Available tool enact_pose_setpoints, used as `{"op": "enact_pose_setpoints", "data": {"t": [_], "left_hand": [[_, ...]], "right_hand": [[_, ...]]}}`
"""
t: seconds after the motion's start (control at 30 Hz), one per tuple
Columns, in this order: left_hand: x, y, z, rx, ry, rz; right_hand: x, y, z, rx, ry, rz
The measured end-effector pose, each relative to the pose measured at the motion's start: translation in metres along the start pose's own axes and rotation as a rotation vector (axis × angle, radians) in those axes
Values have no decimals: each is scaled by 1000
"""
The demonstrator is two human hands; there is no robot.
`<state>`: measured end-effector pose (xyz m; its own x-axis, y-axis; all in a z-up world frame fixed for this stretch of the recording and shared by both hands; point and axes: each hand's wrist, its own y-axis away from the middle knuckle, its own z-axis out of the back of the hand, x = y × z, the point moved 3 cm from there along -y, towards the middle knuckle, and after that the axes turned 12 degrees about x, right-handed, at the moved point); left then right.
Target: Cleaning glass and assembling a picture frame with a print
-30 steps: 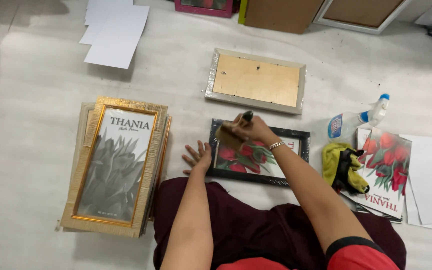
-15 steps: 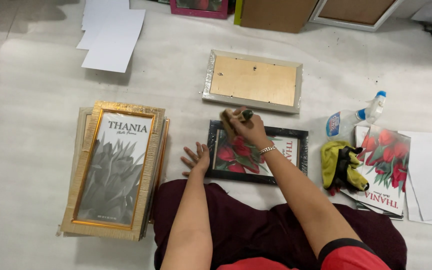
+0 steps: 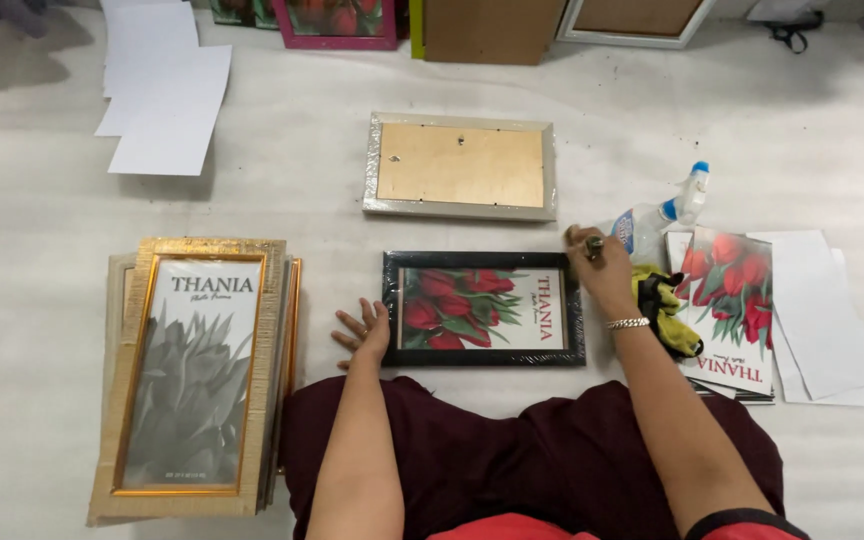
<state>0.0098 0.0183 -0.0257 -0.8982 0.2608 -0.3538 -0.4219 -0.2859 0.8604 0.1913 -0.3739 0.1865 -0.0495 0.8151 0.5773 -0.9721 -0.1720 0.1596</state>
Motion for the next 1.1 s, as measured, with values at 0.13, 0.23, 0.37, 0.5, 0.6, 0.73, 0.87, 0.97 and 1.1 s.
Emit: {"op": "enact_pose_setpoints", "data": {"t": [0.13,0.23,0.37,0.5,0.6,0.73,0.87,0.97,1.1], "left_hand": [[-1,-3,0,-8,-36,3],[-4,5,3,-10,-34,4],[3,-12,-2,-9,-41,4],[-6,18,5,9,-26,1],[-5,17,6,14,-35,3],[-3,10,5,13,-29,-2],[-2,12,5,-2,-24,-5],[-8,22,8,-9,-30,-8],[-8,20,7,-10,-38,-1]], "right_hand": [[20,-9,40,2,53,45],[24,-30,45,109,-172,25],[-63,-94,-1,77,887,478],[-95,-124,-22,-4,1094,572],[-115,-135,-31,204,935,409],[-128,-127,-43,220,894,260],[-126,-99,-49,-42,1013,431],[-99,-63,-34,-368,847,477],[-106,-21,2,-866,371,103]]}}
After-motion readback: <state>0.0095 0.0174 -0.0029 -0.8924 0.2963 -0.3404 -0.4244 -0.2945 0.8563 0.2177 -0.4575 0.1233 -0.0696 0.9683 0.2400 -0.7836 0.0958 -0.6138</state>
